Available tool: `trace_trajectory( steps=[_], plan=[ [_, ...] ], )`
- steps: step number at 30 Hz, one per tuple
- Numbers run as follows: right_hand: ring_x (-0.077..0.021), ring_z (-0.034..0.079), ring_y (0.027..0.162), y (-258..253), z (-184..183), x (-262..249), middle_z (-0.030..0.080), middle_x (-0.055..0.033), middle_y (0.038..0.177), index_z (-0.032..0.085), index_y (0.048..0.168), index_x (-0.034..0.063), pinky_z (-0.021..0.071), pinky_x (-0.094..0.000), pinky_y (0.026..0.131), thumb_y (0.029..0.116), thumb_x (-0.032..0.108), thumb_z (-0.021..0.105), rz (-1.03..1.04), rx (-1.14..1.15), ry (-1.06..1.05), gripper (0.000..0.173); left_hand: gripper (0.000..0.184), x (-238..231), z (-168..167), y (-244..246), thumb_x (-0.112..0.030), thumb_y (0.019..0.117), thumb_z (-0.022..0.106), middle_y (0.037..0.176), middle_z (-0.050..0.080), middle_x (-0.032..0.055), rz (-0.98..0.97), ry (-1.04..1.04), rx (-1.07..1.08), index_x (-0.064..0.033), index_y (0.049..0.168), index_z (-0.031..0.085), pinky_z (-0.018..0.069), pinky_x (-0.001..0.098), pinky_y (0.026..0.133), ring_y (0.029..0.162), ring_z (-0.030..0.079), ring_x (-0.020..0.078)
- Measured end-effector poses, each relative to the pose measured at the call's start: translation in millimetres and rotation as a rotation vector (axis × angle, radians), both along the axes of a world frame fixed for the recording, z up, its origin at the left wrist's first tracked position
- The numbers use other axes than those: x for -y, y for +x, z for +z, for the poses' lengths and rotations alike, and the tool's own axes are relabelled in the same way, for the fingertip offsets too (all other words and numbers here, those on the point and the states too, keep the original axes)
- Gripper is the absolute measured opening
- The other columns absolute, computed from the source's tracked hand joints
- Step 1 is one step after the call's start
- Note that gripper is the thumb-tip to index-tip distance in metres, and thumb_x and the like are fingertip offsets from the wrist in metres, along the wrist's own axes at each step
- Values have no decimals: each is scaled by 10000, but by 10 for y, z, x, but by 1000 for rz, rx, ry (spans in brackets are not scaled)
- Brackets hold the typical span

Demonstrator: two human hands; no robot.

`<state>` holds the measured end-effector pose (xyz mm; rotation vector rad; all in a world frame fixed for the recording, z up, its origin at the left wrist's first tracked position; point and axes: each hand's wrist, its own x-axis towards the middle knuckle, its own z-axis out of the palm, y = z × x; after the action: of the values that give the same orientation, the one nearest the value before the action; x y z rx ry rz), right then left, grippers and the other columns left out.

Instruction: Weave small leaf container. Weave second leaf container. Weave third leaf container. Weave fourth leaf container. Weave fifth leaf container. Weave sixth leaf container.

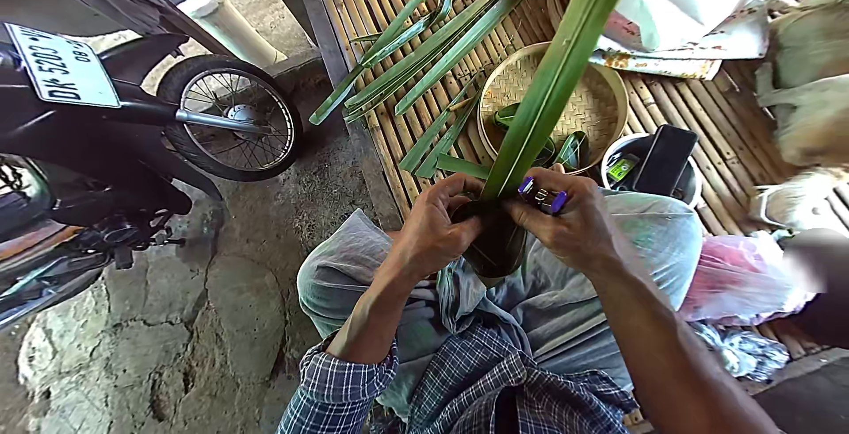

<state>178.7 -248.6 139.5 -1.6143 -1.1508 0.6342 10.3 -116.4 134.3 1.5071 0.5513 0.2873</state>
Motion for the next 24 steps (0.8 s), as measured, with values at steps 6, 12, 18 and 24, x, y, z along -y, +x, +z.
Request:
trace_trajectory(
  steps=[6,12,18,24],
  plan=[
    [-35,675,742,18,23,-4,723,54,859,752,986,146,582,-208,625,847,57,767,-9,-24,-10,166,230,14,53,25,10,887,753,946,757,52,54,224,101,-65,1096,693,652,329,699,787,738,161],
    [-38,668,726,38,120,-27,710,58,851,729,990,157,576,-211,601,830,59,795,-44,15,-28,199,212,-43,122,59,38,876,752,968,759,57,39,227,105,-38,1069,707,664,342,712,807,747,167],
    [-21,625,626,111,249,-26,684,68,743,729,905,170,516,-202,515,826,114,808,-19,69,-84,125,283,-65,229,62,14,874,761,1005,757,34,-47,253,112,-73,1136,699,670,331,675,748,744,156],
    [-65,650,660,109,294,-37,698,34,797,725,982,146,549,-227,534,818,88,835,-17,-19,-74,205,190,-131,325,97,51,850,763,916,762,52,-30,290,121,-37,1013,725,662,319,644,735,742,155]
  ],
)
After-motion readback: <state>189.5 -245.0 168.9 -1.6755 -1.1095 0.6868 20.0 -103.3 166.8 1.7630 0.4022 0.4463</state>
